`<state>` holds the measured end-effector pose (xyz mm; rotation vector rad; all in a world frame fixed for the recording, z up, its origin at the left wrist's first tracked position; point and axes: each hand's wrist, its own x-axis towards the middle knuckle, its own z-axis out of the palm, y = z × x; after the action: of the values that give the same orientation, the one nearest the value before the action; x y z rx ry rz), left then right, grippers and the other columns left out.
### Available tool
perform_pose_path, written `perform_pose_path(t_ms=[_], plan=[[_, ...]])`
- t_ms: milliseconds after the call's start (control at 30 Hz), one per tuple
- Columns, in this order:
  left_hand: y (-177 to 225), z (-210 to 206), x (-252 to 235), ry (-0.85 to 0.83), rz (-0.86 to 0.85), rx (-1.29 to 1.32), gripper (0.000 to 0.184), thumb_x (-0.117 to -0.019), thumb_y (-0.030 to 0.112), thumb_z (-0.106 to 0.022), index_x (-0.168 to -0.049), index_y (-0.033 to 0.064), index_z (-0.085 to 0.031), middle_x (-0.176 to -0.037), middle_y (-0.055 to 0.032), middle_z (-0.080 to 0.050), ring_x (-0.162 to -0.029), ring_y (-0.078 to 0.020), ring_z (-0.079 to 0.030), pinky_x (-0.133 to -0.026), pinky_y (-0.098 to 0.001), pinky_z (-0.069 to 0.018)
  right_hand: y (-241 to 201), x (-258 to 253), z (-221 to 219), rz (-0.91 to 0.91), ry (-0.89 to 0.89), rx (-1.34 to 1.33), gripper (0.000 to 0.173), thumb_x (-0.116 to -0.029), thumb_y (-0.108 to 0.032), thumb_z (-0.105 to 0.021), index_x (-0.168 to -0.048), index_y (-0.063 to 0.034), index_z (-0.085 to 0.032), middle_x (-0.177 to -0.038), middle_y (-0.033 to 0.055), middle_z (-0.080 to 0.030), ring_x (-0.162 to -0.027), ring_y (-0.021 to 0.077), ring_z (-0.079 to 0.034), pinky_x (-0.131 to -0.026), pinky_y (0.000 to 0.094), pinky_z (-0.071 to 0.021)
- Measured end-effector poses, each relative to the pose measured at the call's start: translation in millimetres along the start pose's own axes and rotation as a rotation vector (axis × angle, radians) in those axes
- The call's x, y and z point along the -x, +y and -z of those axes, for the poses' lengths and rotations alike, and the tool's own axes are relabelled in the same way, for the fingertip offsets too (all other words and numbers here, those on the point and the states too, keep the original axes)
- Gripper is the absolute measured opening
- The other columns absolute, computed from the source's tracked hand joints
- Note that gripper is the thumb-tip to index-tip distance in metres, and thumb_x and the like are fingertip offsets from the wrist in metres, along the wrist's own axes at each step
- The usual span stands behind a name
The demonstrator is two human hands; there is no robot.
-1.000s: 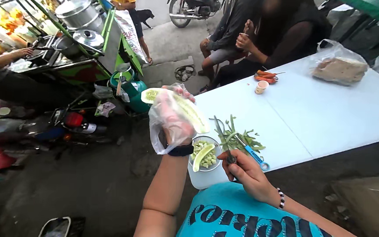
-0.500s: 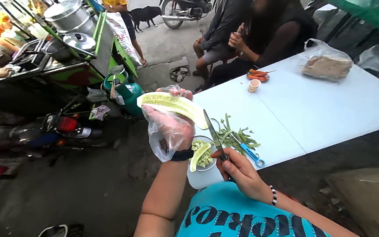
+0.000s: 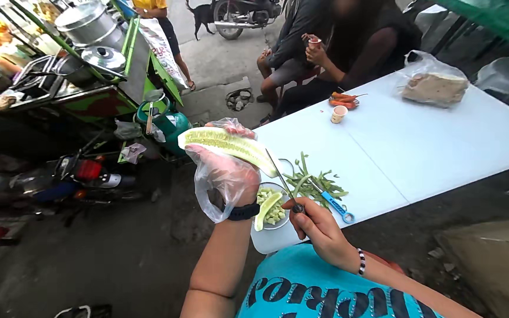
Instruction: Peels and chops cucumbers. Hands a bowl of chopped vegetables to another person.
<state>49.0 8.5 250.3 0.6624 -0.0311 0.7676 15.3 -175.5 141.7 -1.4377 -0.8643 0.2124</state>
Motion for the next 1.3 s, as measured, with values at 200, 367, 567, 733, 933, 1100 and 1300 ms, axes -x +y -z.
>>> perform_pose_path(t_ms=[200, 367, 567, 733, 933, 1100, 1300], plan=[[6, 3, 4, -0.101, 0.103, 0.060, 0.075, -0.1019, 0.068, -0.005, -0.118, 0.0170, -0.058, -0.096, -0.0019, -0.063, -0.090, -0.0151, -0.065, -0.080, -0.0324, -0.0576, 2, 0, 3, 0.015, -0.027, 0.049, 0.045, -0.1119, -0.037, -0.038, -0.123, 0.0002, -0.061, -0.076, -0.0018, -0.056, -0.061, 0.0008, -0.051, -0.054, 0.0168, -0.0454], [4, 3, 10, -0.126, 0.089, -0.011, 0.075, -0.1035, 0.064, -0.004, -0.116, 0.0142, -0.059, -0.096, -0.0047, -0.063, -0.087, -0.0171, -0.065, -0.079, -0.0349, -0.0581, 5, 0, 5, 0.054, -0.008, 0.081, 0.047, -0.1118, -0.039, -0.038, -0.123, 0.0009, -0.061, -0.076, -0.0007, -0.056, -0.063, 0.0018, -0.052, -0.056, 0.0180, -0.0470], [4, 0, 14, -0.167, 0.145, 0.038, 0.077, -0.1026, 0.066, -0.003, -0.112, 0.0126, -0.058, -0.092, -0.0050, -0.061, -0.083, -0.0173, -0.063, -0.075, -0.0333, -0.0567, 4, -1, 7, 0.059, -0.010, 0.105, 0.048, -0.1118, -0.040, -0.038, -0.122, 0.0009, -0.062, -0.076, -0.0005, -0.056, -0.062, 0.0015, -0.052, -0.056, 0.0178, -0.0469], [3, -2, 19, -0.195, 0.193, 0.042, 0.077, -0.1024, 0.066, -0.004, -0.112, 0.0134, -0.060, -0.093, -0.0040, -0.063, -0.083, -0.0152, -0.065, -0.074, -0.0293, -0.0570, -1, -6, 16, 0.070, -0.041, 0.161, 0.050, -0.1117, -0.041, -0.037, -0.121, 0.0004, -0.062, -0.075, 0.0000, -0.056, -0.062, 0.0009, -0.052, -0.056, 0.0172, -0.0465], [3, -3, 25, -0.123, 0.335, 0.078, 0.074, -0.1035, 0.066, -0.009, -0.112, 0.0144, -0.062, -0.092, -0.0030, -0.065, -0.088, -0.0160, -0.067, -0.083, -0.0354, -0.0585, 0, -11, 23, 0.057, -0.060, 0.200, 0.049, -0.1112, -0.043, -0.038, -0.119, -0.0006, -0.062, -0.074, -0.0003, -0.055, -0.061, 0.0018, -0.052, -0.055, 0.0182, -0.0459], [0, 1, 25, -0.134, 0.409, 0.074, 0.072, -0.1038, 0.066, -0.013, -0.108, 0.0138, -0.063, -0.091, -0.0040, -0.065, -0.088, -0.0177, -0.067, -0.082, -0.0367, -0.0585, 2, -16, 30, 0.061, -0.091, 0.208, 0.049, -0.1113, -0.042, -0.038, -0.120, -0.0003, -0.063, -0.073, 0.0004, -0.055, -0.060, 0.0025, -0.051, -0.054, 0.0192, -0.0462], [3, 0, 31, -0.157, 0.530, 0.027, 0.078, -0.1012, 0.071, -0.013, -0.123, 0.0139, -0.061, -0.108, -0.0131, -0.073, -0.107, -0.0311, -0.070, -0.094, -0.0508, -0.0580, 1, -18, 37, 0.116, -0.054, 0.287, 0.048, -0.1110, -0.043, -0.039, -0.118, -0.0016, -0.064, -0.078, 0.0024, -0.060, -0.064, 0.0038, -0.056, -0.058, 0.0215, -0.0493]])
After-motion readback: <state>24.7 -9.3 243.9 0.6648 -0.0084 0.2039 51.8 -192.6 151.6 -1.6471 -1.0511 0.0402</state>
